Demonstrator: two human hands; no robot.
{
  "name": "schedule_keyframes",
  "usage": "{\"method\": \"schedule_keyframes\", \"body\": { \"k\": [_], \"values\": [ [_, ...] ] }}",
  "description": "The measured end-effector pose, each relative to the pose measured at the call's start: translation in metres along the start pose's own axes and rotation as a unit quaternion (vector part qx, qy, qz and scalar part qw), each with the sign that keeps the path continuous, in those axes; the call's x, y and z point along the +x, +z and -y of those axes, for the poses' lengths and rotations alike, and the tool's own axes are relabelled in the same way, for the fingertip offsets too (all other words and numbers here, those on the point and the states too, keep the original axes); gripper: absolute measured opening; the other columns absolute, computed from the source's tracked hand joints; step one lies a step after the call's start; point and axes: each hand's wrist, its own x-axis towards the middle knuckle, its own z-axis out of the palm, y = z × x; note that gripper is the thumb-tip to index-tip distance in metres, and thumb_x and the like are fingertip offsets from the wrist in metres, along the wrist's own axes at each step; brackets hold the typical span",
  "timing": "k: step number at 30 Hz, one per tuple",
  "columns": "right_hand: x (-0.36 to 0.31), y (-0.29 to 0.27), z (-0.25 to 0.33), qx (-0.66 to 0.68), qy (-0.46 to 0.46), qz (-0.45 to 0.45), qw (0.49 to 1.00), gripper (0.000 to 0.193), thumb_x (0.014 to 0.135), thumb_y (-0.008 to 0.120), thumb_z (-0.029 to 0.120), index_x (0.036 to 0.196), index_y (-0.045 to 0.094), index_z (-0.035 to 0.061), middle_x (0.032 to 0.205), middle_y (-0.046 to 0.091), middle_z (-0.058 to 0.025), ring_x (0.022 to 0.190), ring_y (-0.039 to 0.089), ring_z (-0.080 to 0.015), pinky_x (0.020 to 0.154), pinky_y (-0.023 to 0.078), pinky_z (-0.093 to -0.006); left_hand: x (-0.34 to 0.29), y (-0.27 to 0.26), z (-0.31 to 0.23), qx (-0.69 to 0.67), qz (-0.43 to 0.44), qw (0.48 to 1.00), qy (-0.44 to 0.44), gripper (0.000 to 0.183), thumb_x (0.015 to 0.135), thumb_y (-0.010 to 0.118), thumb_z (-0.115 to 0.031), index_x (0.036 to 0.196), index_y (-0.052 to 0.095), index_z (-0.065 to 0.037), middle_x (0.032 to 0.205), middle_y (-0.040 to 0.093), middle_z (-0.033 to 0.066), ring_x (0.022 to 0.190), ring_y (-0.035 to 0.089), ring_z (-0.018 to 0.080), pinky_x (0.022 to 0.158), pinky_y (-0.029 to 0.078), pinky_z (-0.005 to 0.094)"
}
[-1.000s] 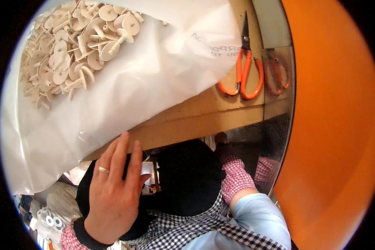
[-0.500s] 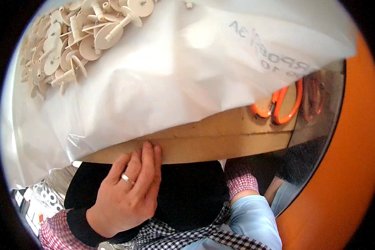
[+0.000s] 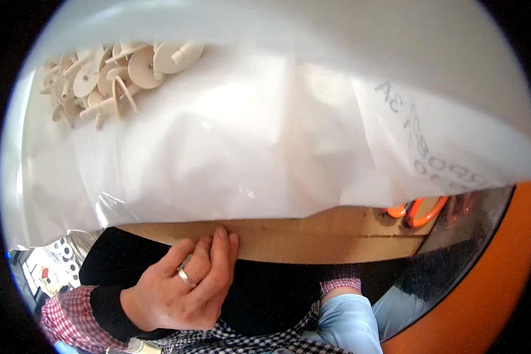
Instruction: The person repeatedly picks up white plastic components from a bag, separates them, and inserts them into a machine. They also handle a small metal container and occasionally wipe the parts with a cloth. The process is repetitive and involves manual dexterity.
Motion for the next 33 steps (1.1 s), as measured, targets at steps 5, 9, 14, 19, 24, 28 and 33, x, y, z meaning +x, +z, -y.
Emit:
{"method": "schedule_keyframes", "body": {
  "k": [5,9,14,19,24,28,33],
  "values": [
    [0.011,0.0,0.004,-0.002,0.002,0.002,1.0,0.044,0.078,0.062,0.022,0.116,0.049,0.0053,0.115,0.055,-0.0178,0.104,0.054,-0.0354,0.079,0.048,-0.042,-0.006,0.0,-0.001,-0.026,0.002,1.0,-0.016,0.023,0.075,0.061,-0.01,0.095,0.068,-0.002,0.099,0.06,0.0089,0.085,0.058,0.0152,0.075,0.051,0.0255],
    [0.011,-0.005,0.003,-0.004,0.004,0.004,1.0,0.044,0.078,0.062,0.021,0.117,0.049,0.0054,0.116,0.055,-0.0176,0.105,0.054,-0.0351,0.08,0.048,-0.0415,-0.005,-0.009,0.006,-0.054,0.019,0.998,-0.006,0.023,0.077,0.06,-0.01,0.097,0.068,-0.002,0.1,0.06,0.0088,0.086,0.058,0.0151,0.076,0.051,0.0257],
    [0.02,-0.017,0.005,-0.005,0.004,0.001,1.0,0.044,0.078,0.062,0.02,0.118,0.049,0.0055,0.116,0.055,-0.0173,0.106,0.054,-0.0346,0.08,0.048,-0.0409,0.003,-0.015,0.009,-0.088,0.02,0.996,-0.022,0.024,0.077,0.06,-0.01,0.098,0.067,-0.001,0.099,0.06,0.0098,0.086,0.058,0.0155,0.076,0.051,0.0261],
    [0.02,-0.033,0.009,0.002,-0.004,0.004,1.0,0.044,0.078,0.061,0.018,0.118,0.049,0.0056,0.116,0.055,-0.017,0.106,0.054,-0.0341,0.081,0.048,-0.0402,0.012,-0.021,0.011,-0.074,0.019,0.997,0.018,0.026,0.076,0.06,-0.01,0.098,0.067,0.001,0.097,0.06,0.0116,0.085,0.057,0.016,0.075,0.049,0.0262],
    [0.044,-0.079,0.012,0.013,-0.021,-0.008,1.0,0.044,0.078,0.061,0.017,0.119,0.049,0.0057,0.117,0.055,-0.0167,0.107,0.054,-0.0337,0.081,0.048,-0.0395,0.076,-0.021,0.013,-0.052,-0.021,0.998,0.02,0.031,0.072,0.058,-0.007,0.096,0.063,0.012,0.092,0.059,0.0173,0.082,0.055,0.0201,0.075,0.047,0.0284],
    [0.016,-0.098,0.022,0.027,-0.045,-0.017,0.998,0.045,0.078,0.061,0.016,0.12,0.048,0.0059,0.117,0.055,-0.0165,0.107,0.054,-0.0333,0.082,0.048,-0.039,0.103,-0.002,0.011,-0.032,-0.054,0.998,0.01,0.03,0.066,0.054,-0.009,0.085,0.063,0.013,0.094,0.058,0.0215,0.087,0.053,0.025,0.076,0.043,0.0316],
    [0.016,-0.186,0.017,0.024,-0.101,-0.07,0.992,0.045,0.078,0.061,0.015,0.12,0.048,0.006,0.117,0.055,-0.0162,0.108,0.053,-0.0328,0.082,0.048,-0.0383,0.152,0.001,-0.001,-0.055,-0.056,0.997,-0.016,0.021,0.062,0.056,-0.008,0.072,0.062,0.01,0.095,0.055,0.0211,0.09,0.052,0.0291,0.079,0.043,0.0357]
  ]
}}
